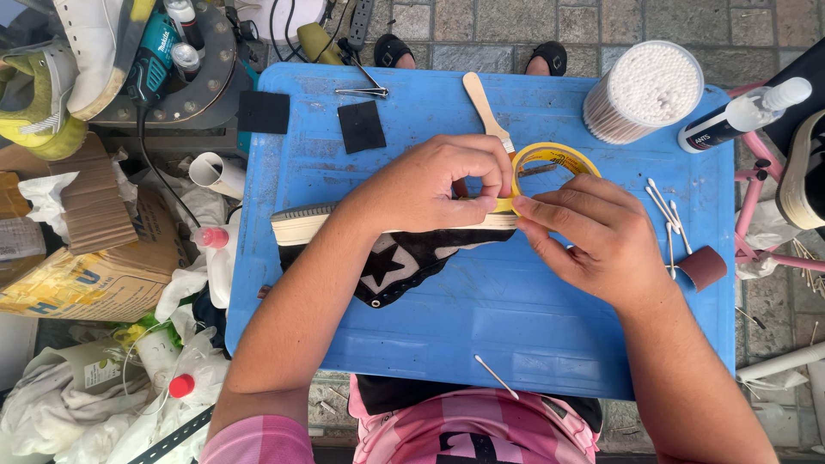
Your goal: The person applies yellow masking tape to the white rubber sole of a black sneaker. They tear off strips of tape and carefully press them along the sole's edge, smoothing each piece to ensure adhesion.
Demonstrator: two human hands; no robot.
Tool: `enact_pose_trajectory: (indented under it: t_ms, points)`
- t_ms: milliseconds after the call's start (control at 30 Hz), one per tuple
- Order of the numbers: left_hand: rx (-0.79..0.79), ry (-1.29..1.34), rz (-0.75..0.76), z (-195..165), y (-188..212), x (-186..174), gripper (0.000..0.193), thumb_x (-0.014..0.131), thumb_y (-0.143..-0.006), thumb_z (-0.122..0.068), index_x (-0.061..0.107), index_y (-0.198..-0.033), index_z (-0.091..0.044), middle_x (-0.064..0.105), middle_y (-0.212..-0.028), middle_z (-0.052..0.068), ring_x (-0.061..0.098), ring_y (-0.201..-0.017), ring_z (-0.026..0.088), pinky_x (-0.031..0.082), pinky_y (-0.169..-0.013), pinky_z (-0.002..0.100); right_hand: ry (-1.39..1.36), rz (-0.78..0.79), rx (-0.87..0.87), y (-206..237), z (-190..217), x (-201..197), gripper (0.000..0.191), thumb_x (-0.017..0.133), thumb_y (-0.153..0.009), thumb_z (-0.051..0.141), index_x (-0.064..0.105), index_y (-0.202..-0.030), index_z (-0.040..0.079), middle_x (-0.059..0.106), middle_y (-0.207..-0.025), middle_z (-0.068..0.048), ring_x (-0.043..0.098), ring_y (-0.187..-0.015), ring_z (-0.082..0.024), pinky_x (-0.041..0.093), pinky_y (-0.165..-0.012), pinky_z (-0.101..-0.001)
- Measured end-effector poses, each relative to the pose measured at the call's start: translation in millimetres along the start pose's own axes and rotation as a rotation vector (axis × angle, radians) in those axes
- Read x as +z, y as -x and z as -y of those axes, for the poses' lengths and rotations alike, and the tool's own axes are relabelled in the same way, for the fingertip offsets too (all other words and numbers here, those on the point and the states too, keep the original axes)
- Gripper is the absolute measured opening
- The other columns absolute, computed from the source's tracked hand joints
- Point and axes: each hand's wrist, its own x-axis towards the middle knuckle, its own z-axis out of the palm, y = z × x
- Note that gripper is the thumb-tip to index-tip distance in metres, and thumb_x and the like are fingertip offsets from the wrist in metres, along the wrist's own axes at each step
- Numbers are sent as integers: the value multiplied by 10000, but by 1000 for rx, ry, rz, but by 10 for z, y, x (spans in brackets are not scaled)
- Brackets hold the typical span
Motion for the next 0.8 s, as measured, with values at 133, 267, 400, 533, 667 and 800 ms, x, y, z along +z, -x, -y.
enact_pose_trajectory:
  t_ms: [133,267,400,533,667,800]
  points:
    - [22,-8,5,16,5,0,156,713,-873,-37,575,-802,-33,636,-1116,34,661,-967,134,588,-741,263,-1,26,9,10,-28,-12,287,862,-814,42,756,-1080,35,693,-825,-82,650,-749,-245,523,-676,-377]
    - [-8,13,16,26,8,-8,155,715,-883,-45,583,-802,-31,617,-1142,32,652,-980,131,585,-769,264,-1,54,-15,45,-82,-87,343,875,-775,131,763,-1091,59,655,-764,-63,624,-715,-242,502,-664,-391]
    - [-16,49,25,36,15,-28,149,710,-898,-49,593,-807,-29,609,-1145,33,651,-987,129,591,-780,263,-113,69,-17,54,-131,-101,304,844,-807,159,747,-1086,87,645,-768,-31,601,-706,-211,482,-663,-372]
    - [-38,25,21,46,16,-18,169,719,-889,-53,585,-790,-25,611,-1139,35,648,-956,125,586,-762,260,80,120,-45,64,-91,-90,268,822,-795,113,792,-1060,134,598,-683,-26,557,-635,-225,450,-601,-387]
    - [-30,34,19,47,7,-17,152,718,-884,-48,597,-796,-24,617,-1126,32,653,-961,121,589,-761,256,117,104,-52,39,-51,-87,334,793,-793,101,791,-1125,141,593,-692,-20,554,-641,-215,456,-600,-383]
    - [-70,15,6,33,1,-20,142,715,-863,-35,599,-783,-23,634,-1100,32,654,-904,120,578,-729,255,172,100,-62,1,-33,-87,369,779,-774,103,796,-1140,145,562,-667,-19,540,-639,-220,467,-600,-391]
